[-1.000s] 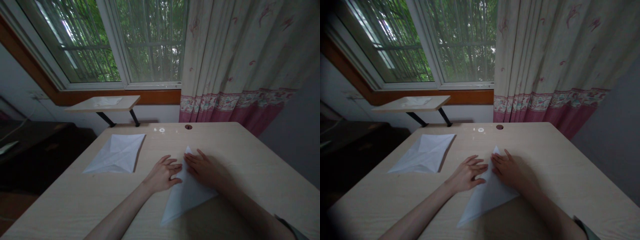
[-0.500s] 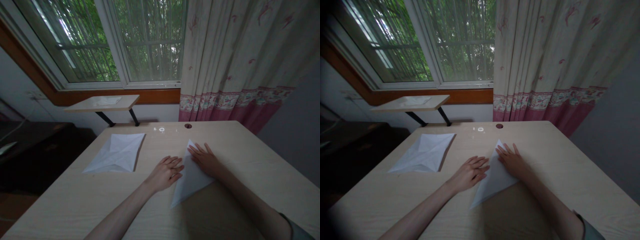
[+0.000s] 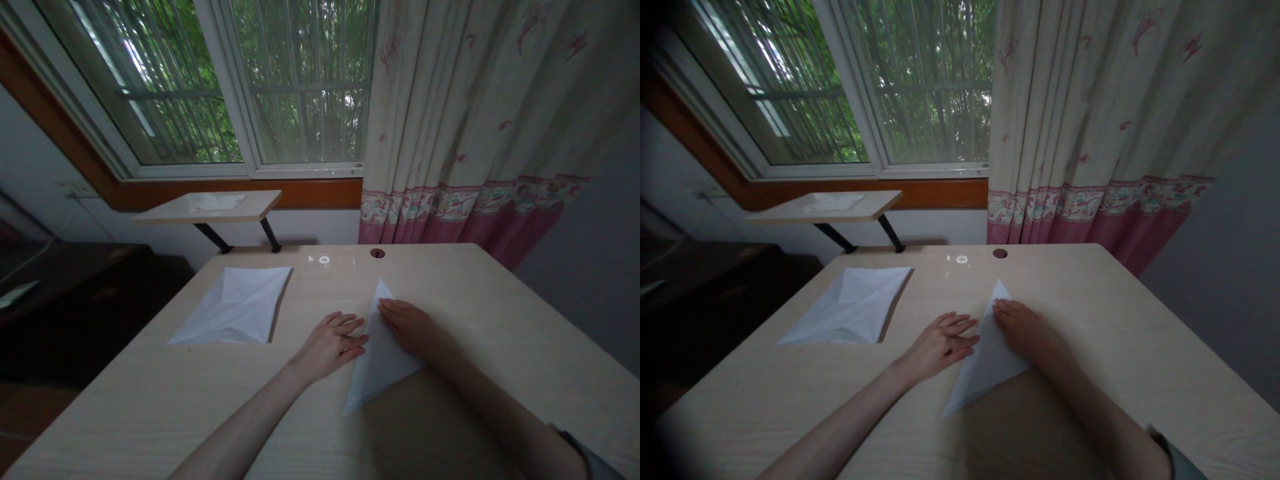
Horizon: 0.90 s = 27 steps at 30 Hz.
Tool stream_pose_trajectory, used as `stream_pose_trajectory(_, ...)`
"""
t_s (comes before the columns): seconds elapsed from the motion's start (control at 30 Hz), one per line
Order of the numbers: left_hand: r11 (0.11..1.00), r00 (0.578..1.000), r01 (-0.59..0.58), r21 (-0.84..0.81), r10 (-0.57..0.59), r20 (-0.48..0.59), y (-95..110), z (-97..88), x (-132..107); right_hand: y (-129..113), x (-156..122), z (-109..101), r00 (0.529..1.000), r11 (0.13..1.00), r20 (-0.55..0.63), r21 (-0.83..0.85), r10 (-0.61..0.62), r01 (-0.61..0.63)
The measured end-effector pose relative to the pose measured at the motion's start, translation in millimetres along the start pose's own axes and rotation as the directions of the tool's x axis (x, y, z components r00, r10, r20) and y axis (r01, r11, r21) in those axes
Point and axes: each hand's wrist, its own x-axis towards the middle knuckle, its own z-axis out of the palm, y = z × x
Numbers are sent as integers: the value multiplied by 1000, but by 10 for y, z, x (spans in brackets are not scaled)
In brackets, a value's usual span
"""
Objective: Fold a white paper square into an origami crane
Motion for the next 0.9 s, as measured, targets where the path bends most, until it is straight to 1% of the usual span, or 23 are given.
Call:
stream_pose_trajectory(0.07, 1000, 1000, 0, -3, 0, 16, -9, -23, 6, -31, -14, -8, 1000, 1000, 9, 0, -2, 2)
stream_pose_trajectory(0.23, 999, 996, 5, -50, 0, 94, -41, -105, 17, -70, -25, -24, 1000, 1000, 24, 0, 17, -17)
stream_pose_trajectory(0.43, 991, 994, 24, -131, -10, 111, -51, -144, 6, -51, -16, 5, 999, 999, 24, 35, 34, -35)
stream_pose_trajectory(0.57, 984, 990, 38, -177, -13, 140, -40, -187, 3, -48, -18, 33, 999, 997, 2, 60, 49, -50)
stream_pose_trajectory(0.7, 976, 978, 46, -211, -1, 208, -32, -232, -3, -49, -14, 30, 998, 996, 9, 59, 59, -59)
stream_pose_trajectory(0.9, 979, 956, 29, -204, 32, 291, -32, -242, -23, -48, 7, 2, 999, 997, 17, 59, 43, -44)
